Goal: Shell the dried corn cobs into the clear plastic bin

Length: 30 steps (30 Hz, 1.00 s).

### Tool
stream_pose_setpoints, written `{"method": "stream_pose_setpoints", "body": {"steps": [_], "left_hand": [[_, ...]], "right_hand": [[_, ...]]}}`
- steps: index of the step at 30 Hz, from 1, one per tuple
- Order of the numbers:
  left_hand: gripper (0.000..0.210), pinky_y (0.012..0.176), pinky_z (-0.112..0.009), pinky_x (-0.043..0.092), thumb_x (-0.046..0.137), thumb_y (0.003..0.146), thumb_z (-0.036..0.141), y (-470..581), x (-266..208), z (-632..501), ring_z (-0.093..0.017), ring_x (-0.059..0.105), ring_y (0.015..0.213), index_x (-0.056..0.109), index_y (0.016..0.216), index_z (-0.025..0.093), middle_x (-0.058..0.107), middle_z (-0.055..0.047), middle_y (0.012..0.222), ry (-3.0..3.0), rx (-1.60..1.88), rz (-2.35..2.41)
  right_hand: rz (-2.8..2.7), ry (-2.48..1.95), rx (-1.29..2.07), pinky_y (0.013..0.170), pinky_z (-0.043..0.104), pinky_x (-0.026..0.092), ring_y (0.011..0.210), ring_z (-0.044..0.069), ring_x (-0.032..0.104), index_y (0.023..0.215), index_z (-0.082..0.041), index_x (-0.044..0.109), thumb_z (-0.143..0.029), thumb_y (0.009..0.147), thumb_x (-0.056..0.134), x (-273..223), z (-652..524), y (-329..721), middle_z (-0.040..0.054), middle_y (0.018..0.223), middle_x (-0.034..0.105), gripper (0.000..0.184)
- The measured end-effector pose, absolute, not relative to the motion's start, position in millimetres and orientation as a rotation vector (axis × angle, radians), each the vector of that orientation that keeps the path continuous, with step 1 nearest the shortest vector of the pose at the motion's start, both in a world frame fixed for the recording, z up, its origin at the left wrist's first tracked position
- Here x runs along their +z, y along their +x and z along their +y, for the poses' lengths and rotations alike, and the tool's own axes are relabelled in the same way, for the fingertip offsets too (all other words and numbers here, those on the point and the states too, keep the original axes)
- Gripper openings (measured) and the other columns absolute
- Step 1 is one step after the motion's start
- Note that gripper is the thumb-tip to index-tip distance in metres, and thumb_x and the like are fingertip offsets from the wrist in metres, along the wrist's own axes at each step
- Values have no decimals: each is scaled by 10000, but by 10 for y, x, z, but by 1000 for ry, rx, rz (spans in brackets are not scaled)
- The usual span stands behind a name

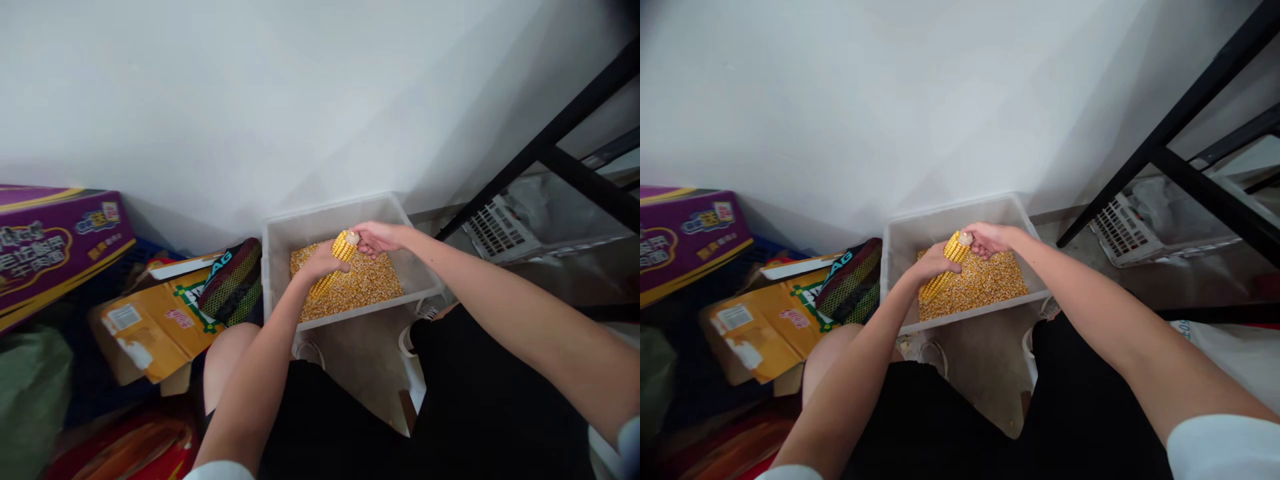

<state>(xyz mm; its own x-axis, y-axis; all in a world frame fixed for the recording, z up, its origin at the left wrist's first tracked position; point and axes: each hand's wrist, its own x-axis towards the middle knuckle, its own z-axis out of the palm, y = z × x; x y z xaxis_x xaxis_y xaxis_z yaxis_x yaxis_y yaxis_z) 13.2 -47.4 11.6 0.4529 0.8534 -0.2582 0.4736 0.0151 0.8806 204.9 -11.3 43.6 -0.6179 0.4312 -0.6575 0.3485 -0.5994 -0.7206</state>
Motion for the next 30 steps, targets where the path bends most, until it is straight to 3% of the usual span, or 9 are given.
{"method": "stream_pose_setpoints", "body": {"steps": [3,7,14,18,22,25,27,30], "left_hand": [[420,556,-241,365,706,505,258,167,62,-452,-131,488,650,561,883,146,568,-7,787,1785,441,1320],[476,569,-255,374,723,511,304,207,30,-464,-164,540,681,559,932,155,619,-38,839,1930,414,1501],[450,550,-259,370,715,533,318,202,54,-486,-176,557,678,566,927,161,631,-45,838,1959,345,1578],[429,528,-249,369,706,537,320,132,35,-453,-158,540,649,565,911,162,615,-20,802,1911,368,1464],[480,559,-266,391,714,526,330,80,22,-446,-177,560,687,569,949,155,625,-40,843,1917,397,1507],[496,582,-281,403,720,519,327,72,44,-462,-197,575,717,578,960,148,635,-62,869,1930,374,1562],[496,587,-283,407,720,521,324,67,63,-469,-203,581,727,581,964,149,639,-67,876,1924,352,1575],[485,577,-279,403,724,515,324,41,75,-459,-198,575,711,586,947,154,637,-54,851,1922,328,1560]], "right_hand": [[-1394,-1511,2277,424,237,372,468,123,399,768,-173,491,-591,898,248,407,-94,2030,35,562,444,501],[-1429,-1710,2024,405,227,370,427,90,343,711,-184,459,-701,828,334,317,-104,1935,11,546,417,544],[-1691,-1643,1571,370,205,322,417,90,327,696,-190,428,-461,905,341,145,-143,1853,-20,522,364,353],[-1673,-1608,1621,358,209,303,398,89,310,688,-186,417,-422,912,286,134,-125,1838,-18,511,371,351],[-1569,-1649,1776,383,235,378,382,96,346,653,-186,413,-561,908,187,173,-102,1788,-10,480,378,506],[-1690,-1642,1653,388,232,388,407,101,398,677,-185,435,-678,839,338,196,-123,1753,-9,502,403,527],[-1773,-1591,1576,389,225,383,423,101,406,711,-185,453,-658,821,429,201,-148,1739,-12,516,405,487],[-1755,-1514,1651,383,216,360,415,90,364,739,-189,450,-598,861,422,205,-173,1726,-30,509,363,428]]}}
